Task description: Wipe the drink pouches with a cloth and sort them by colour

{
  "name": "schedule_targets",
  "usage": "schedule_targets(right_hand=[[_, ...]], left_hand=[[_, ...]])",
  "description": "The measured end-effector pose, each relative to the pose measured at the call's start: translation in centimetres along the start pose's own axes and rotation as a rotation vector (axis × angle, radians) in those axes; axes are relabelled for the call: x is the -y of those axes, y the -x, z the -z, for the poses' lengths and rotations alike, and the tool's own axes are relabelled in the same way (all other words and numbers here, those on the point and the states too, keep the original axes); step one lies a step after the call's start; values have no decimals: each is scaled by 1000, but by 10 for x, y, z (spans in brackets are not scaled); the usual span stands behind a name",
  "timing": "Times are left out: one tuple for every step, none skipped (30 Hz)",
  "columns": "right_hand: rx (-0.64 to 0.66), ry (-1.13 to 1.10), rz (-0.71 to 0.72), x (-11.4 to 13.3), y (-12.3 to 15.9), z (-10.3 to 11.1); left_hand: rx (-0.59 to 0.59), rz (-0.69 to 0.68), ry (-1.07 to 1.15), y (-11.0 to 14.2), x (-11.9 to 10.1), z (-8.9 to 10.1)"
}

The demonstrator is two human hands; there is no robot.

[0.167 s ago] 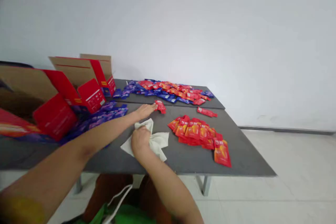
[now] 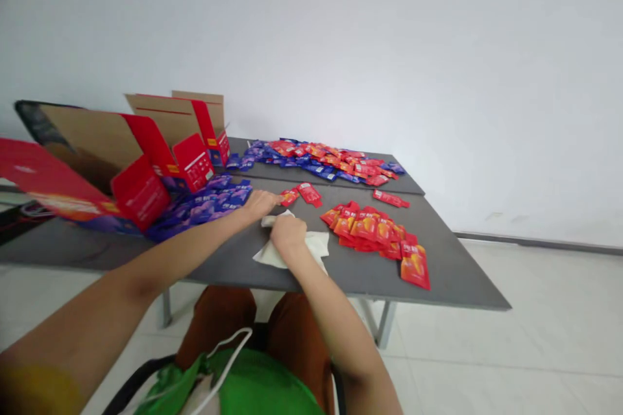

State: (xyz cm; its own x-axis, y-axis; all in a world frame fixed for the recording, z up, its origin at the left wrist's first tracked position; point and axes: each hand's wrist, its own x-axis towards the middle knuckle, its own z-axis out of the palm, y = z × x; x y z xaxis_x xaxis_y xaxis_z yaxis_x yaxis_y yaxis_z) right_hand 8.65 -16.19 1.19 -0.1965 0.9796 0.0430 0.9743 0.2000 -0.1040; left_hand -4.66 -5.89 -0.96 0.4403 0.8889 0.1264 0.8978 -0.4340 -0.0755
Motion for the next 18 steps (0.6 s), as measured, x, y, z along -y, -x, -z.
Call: schedule_targets(right_hand=[[-26,4,-13,-8,6,10],[-63,8,-29,-17,13,22],[-138,2,-46,-25,19,33],[-189,-3,-59,-32,25,45],[-230,-11,-55,-37,30,55],[-263,-17,-41,-41,33,63],[-281,-19,-16,-42,35,68],[-289,-19,17,-41,36,70],[-286,-17,56,-39,36,68],[-274,-12,98,-36,35,62],[-255,-8,145,-32,34,53],[-231,-4,204,-28,34,42],[-200,-1,279,-25,33,29],[-166,0,363,-23,33,16],[-129,-1,446,-21,32,3],[-90,-4,516,-21,30,-9],[-47,-6,565,-22,28,-18],[-5,-6,589,-23,24,-25]], left_hand=[[-13,19,12,16,1,1],[-36,35,38,33,0,1],[-65,49,74,50,-2,1],[-98,56,119,68,-7,0],[-124,52,167,86,-14,-2],[-140,43,213,102,-24,-4],[-142,31,251,118,-34,-7],[-126,28,273,132,-45,-9],[-106,42,280,143,-56,-11],[-83,61,278,151,-65,-12],[-65,82,269,157,-72,-13],[-52,96,259,161,-78,-13],[-41,100,253,163,-81,-13],[-27,98,250,164,-83,-13],[-5,99,248,163,-84,-12],[17,112,242,163,-85,-11],[39,139,232,162,-87,-9],[55,174,219,161,-89,-6]])
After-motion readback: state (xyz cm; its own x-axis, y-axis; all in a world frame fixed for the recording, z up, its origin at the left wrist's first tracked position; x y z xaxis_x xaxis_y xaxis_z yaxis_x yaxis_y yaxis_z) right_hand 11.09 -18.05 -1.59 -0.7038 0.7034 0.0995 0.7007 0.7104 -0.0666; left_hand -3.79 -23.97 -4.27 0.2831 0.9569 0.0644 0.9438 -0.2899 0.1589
